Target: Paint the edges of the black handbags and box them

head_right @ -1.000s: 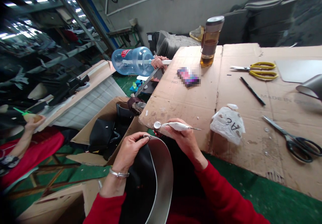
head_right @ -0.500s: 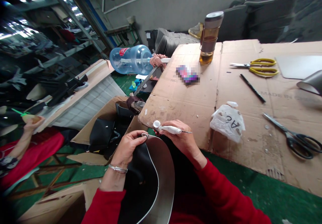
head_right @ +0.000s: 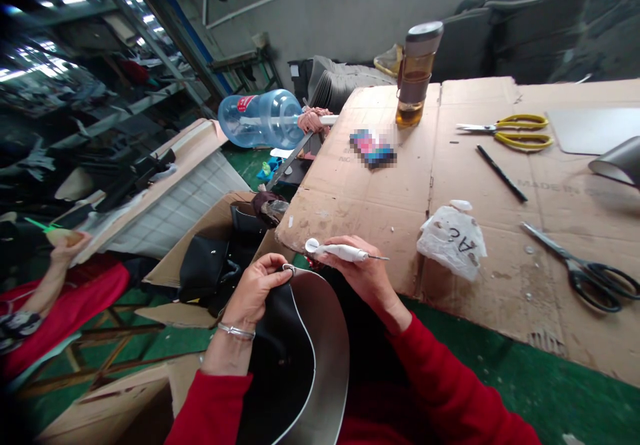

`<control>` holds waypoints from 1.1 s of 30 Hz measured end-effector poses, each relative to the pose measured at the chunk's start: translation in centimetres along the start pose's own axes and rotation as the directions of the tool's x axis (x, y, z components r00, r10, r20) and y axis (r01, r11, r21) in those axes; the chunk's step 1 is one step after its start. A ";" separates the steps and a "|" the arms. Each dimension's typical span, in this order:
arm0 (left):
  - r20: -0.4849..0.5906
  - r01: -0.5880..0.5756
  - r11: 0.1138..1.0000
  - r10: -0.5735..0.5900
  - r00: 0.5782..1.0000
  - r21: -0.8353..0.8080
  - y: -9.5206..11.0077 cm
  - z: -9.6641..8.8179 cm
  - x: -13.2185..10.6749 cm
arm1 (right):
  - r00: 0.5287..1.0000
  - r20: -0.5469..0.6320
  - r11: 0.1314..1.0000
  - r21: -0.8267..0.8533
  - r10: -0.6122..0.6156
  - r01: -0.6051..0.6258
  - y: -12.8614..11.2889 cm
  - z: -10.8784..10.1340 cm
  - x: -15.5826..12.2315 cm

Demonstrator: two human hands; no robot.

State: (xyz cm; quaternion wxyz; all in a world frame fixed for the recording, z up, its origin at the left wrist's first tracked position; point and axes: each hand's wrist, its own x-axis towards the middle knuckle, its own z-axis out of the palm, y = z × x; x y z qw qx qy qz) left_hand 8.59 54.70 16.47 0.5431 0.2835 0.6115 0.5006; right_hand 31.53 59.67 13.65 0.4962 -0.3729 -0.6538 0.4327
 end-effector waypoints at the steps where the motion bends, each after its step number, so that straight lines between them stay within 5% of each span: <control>1: 0.005 0.000 1.000 0.000 1.000 0.002 0.1 0.0 0.0 | 1.000 0.004 0.999 0.050 0.014 -0.014 0.0 -0.1 -0.1; 4: 0.029 0.003 1.000 -0.003 1.000 0.000 0.2 -0.2 -0.1 | 0.996 0.089 0.984 0.177 -0.002 -0.014 -0.2 -0.4 -0.1; 10: 0.078 0.013 0.999 -0.016 0.997 0.030 0.6 -0.2 -0.4 | 0.963 0.231 0.982 0.155 -0.139 0.104 -0.6 -0.8 0.4; 21: 0.070 0.016 0.999 -0.018 0.997 0.034 1.5 0.2 -1.0 | 0.967 0.254 0.939 0.337 -0.027 -0.063 -0.3 -0.8 0.2; 33: 0.107 -0.042 0.993 0.030 0.994 0.112 1.6 1.2 -1.5 | 0.958 0.272 0.954 0.300 -0.088 0.003 -0.7 -1.1 0.6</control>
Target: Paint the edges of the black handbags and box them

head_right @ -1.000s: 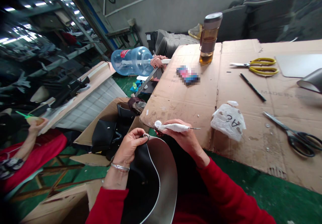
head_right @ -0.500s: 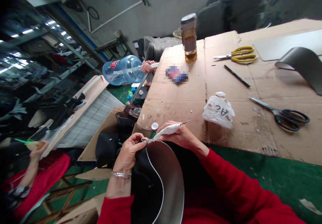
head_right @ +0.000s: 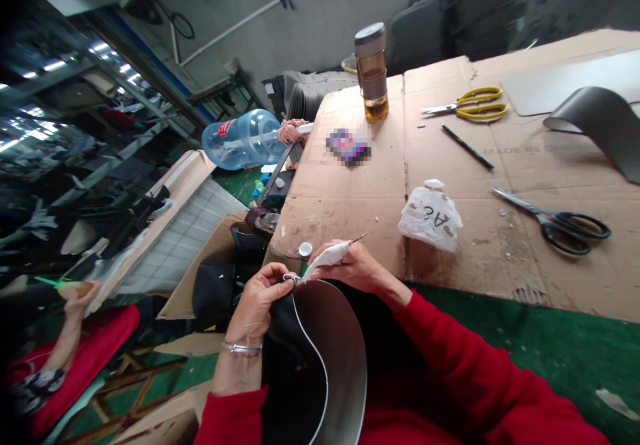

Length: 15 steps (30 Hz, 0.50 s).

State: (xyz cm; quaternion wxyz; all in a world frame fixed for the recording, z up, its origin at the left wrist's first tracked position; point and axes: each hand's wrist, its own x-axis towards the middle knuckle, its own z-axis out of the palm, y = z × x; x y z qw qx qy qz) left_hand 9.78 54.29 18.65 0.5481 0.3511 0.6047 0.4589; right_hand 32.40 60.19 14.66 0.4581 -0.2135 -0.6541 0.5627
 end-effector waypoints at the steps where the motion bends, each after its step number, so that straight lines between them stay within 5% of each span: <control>1: 0.001 -0.003 1.000 0.003 1.000 0.006 -0.1 0.1 0.0 | 1.000 0.002 1.000 0.003 0.008 -0.008 0.0 0.0 0.0; 10: 0.031 -0.141 0.973 0.137 0.990 0.182 -1.1 0.7 -1.0 | 0.998 0.008 0.998 -0.026 0.061 -0.061 0.3 0.1 -0.1; 15: -0.033 -0.159 0.964 0.170 0.985 0.211 -1.4 0.9 -1.2 | 0.995 0.076 0.987 -0.140 -0.064 0.075 0.0 -0.2 -0.3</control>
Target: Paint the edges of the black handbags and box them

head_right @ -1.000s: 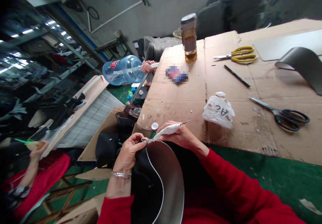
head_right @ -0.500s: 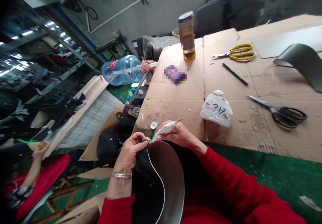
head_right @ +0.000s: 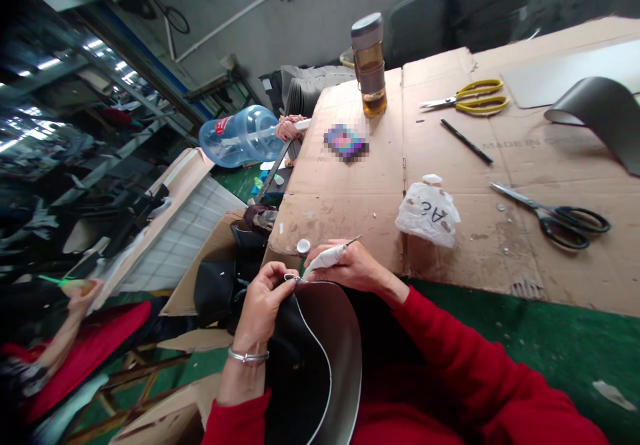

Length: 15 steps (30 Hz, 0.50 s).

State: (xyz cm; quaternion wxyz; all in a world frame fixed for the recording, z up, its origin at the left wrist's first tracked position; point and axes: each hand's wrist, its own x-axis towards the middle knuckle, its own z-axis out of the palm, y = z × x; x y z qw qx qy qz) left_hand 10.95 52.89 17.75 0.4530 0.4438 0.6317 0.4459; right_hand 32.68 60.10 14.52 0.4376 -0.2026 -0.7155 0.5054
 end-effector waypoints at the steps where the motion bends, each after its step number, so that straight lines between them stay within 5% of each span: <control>1: -0.010 0.013 1.000 -0.014 1.000 -0.019 0.0 0.0 0.0 | 1.000 0.015 0.999 -0.021 -0.024 0.025 -0.1 -0.1 0.0; 6: -0.064 0.079 0.989 -0.087 0.994 -0.121 0.3 -0.2 -0.5 | 1.000 -0.023 0.995 0.103 0.015 -0.012 -0.3 0.0 -0.3; 11: -0.098 0.047 0.985 -0.064 0.993 -0.163 0.3 -0.5 -1.3 | 0.965 -0.208 0.950 0.298 0.161 -0.094 -0.1 0.6 -0.6; 15: -0.184 -0.009 0.978 -0.031 0.982 -0.210 0.0 -1.5 -2.1 | 0.912 -0.366 0.963 0.253 0.183 -0.091 0.3 0.8 -0.8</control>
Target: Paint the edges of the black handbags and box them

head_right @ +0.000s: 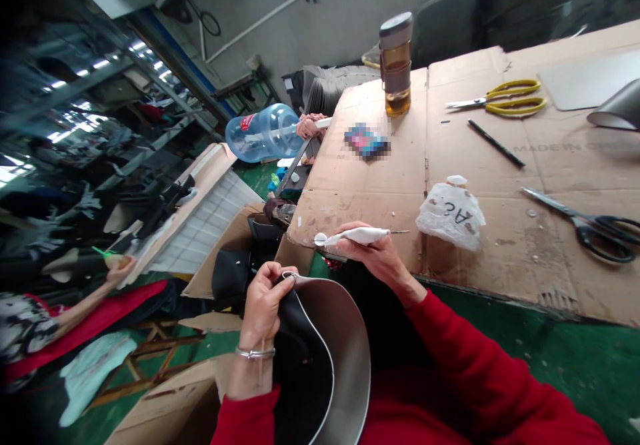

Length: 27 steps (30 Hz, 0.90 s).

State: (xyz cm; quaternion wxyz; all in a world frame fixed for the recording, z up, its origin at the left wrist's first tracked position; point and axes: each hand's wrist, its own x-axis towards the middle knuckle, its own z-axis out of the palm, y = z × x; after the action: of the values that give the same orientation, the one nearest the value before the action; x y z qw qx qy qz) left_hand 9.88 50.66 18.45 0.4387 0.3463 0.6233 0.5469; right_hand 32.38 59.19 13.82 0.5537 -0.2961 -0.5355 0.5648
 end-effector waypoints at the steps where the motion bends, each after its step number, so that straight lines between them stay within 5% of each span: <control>1: -0.014 -0.012 1.000 0.011 1.000 -0.011 0.0 -0.4 -0.2 | 0.999 -0.032 1.000 -0.024 -0.010 0.009 0.1 0.0 0.0; 13: -0.059 -0.048 0.999 0.048 0.997 0.000 0.0 -4.6 -2.6 | 0.988 -0.155 0.998 -0.062 -0.024 0.015 0.2 0.3 0.1; 21: -0.376 -0.146 0.970 0.064 0.924 -0.193 1.1 -9.3 -4.2 | 0.982 -0.190 0.990 -0.142 -0.012 -0.016 0.6 0.1 -0.5; 27: -0.519 -0.193 0.936 0.013 0.855 -0.295 0.2 -12.0 -6.2 | 0.978 -0.210 0.987 -0.160 -0.005 -0.029 0.8 0.0 -0.6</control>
State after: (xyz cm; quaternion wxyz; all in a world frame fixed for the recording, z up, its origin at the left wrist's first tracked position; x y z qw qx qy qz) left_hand 1.10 40.57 19.93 0.2806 0.1426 0.5942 0.7401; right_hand 32.28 58.79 12.87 0.5776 -0.4013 -0.5166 0.4883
